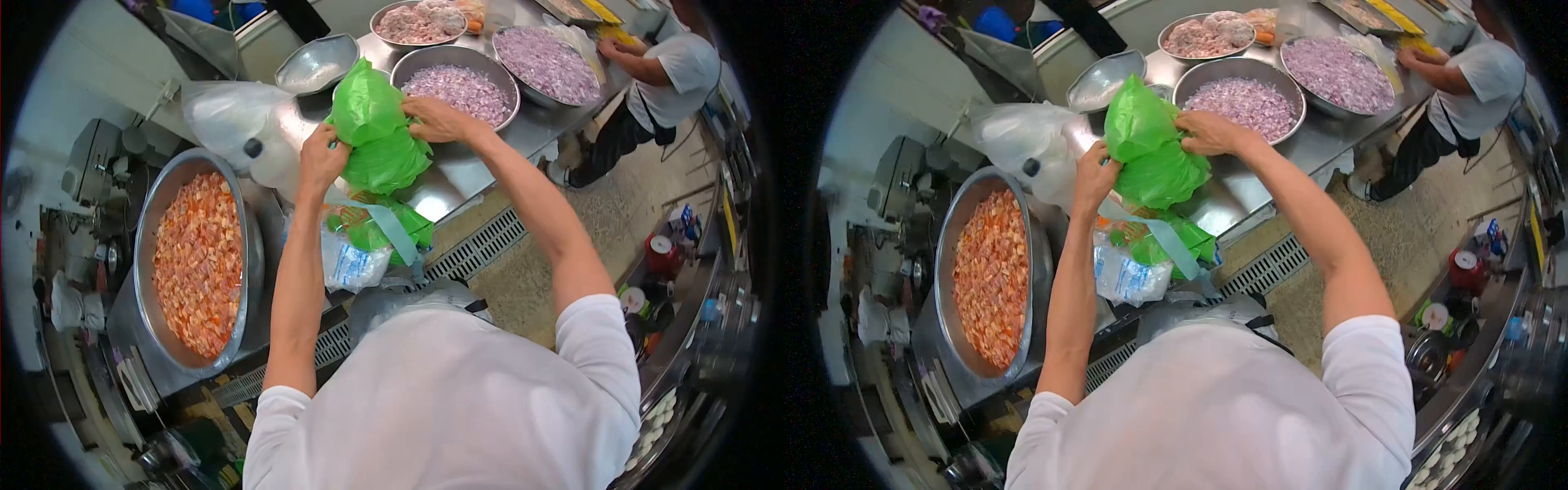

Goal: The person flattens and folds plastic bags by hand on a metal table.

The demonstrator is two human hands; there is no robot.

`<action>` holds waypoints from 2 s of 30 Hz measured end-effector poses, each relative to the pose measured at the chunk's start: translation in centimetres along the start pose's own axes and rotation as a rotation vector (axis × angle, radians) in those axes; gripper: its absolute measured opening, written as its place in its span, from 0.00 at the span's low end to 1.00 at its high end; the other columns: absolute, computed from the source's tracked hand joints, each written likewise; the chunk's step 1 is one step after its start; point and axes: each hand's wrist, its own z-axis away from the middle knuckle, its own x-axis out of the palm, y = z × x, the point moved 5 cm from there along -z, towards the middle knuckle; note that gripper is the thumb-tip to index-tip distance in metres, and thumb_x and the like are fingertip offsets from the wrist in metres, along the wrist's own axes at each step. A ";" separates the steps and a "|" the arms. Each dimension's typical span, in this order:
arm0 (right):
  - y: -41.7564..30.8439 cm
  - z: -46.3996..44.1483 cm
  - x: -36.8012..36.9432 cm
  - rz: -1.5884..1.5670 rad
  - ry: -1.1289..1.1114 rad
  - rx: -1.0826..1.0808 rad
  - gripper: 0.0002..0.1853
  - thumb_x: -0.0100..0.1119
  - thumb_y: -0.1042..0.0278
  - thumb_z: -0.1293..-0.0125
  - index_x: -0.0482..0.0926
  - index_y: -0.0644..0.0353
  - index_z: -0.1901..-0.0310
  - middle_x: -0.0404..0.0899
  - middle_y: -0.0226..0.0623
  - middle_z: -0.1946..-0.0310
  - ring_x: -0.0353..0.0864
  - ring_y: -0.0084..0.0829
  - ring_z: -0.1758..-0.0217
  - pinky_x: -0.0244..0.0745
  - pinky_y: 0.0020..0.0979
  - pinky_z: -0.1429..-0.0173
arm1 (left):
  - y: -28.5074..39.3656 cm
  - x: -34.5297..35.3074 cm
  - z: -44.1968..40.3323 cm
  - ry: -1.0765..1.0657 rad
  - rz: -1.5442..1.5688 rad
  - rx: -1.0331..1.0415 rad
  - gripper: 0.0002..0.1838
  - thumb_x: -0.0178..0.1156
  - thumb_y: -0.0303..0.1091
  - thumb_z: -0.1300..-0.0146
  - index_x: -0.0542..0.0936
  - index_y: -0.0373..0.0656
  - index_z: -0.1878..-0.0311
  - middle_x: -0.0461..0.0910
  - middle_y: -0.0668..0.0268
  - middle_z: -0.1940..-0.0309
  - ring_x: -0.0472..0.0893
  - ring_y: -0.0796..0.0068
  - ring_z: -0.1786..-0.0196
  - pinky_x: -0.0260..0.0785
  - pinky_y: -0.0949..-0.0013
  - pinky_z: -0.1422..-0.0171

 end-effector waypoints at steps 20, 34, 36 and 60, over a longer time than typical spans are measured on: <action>-5.4 2.8 -5.1 -0.290 0.839 0.255 0.16 0.59 0.63 0.31 0.82 0.66 0.49 0.83 0.52 0.58 0.83 0.46 0.52 0.74 0.38 0.40 | 3.3 0.5 5.0 0.356 0.018 -0.075 0.24 0.67 0.30 0.46 0.79 0.39 0.43 0.79 0.54 0.60 0.80 0.53 0.54 0.72 0.56 0.48; -6.8 9.2 1.1 -0.962 0.729 0.548 0.16 0.63 0.60 0.28 0.81 0.63 0.48 0.84 0.32 0.59 0.81 0.26 0.58 0.75 0.31 0.46 | 0.0 1.4 16.8 0.457 1.201 -0.687 0.12 0.59 0.38 0.29 0.77 0.41 0.48 0.72 0.72 0.76 0.67 0.79 0.80 0.60 0.70 0.75; -15.4 10.8 8.1 -1.252 0.298 0.501 0.23 0.70 0.57 0.34 0.78 0.61 0.43 0.82 0.34 0.55 0.80 0.27 0.48 0.75 0.33 0.42 | 1.1 3.3 19.9 0.477 1.562 -0.867 0.10 0.57 0.39 0.27 0.77 0.43 0.52 0.69 0.73 0.77 0.63 0.82 0.81 0.53 0.73 0.78; -5.8 7.2 17.7 -0.182 -0.061 0.377 0.32 0.70 0.65 0.36 0.71 0.72 0.35 0.86 0.48 0.56 0.84 0.45 0.50 0.77 0.44 0.41 | 10.2 10.1 49.8 0.500 0.309 -1.133 0.10 0.60 0.34 0.35 0.83 0.36 0.61 0.80 0.58 0.76 0.76 0.70 0.73 0.67 0.63 0.65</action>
